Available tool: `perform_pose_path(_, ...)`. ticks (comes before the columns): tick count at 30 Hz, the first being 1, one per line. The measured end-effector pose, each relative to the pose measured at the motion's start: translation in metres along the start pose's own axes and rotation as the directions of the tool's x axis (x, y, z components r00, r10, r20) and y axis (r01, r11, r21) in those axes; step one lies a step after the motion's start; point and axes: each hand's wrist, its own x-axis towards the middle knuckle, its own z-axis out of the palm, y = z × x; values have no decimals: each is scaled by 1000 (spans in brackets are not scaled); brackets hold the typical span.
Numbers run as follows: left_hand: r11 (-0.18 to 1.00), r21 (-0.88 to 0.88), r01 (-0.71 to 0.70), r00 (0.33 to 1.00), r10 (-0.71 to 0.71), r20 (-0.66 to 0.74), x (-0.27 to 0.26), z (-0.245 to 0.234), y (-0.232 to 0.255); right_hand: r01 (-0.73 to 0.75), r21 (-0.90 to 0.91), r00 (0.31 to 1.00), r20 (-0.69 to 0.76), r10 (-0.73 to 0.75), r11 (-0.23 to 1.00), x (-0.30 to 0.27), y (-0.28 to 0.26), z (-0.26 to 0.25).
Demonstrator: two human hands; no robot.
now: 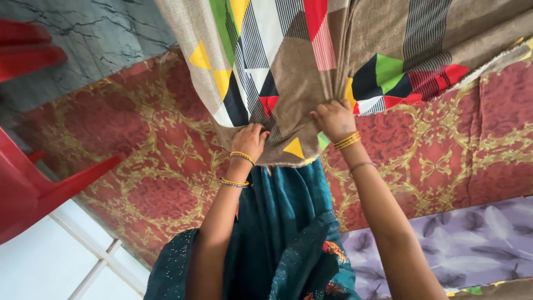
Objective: The person folds a patterned bedsheet by hand on a rug, aligning the edges and smoothing the fabric. They also handle a white cloth and a small pillow, placing them on the folded sheet.
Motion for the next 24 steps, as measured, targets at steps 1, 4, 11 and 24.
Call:
perform_pose_path(1, 999, 44, -24, 1000, 24, 17, -3, 1, 2, 19, 28, 999, -46, -18, 999, -3, 1, -5)
perform_pose_path(4, 977, 161, -139, 990, 133, 52, -18, 9, 10, 53, 57, 989, -143, -45, 997, -11, -1, -19)
perform_pose_path(11, 899, 214, -383, 902, 413, -121, -55, 37, 6, -8, -42, 986, -166, 1, 999, -20, -5, -16)
perform_pose_path(24, 939, 253, -233, 964, 257, -67, -83, 24, -43, -78, -137, 993, -96, 65, 987, -55, -18, 16)
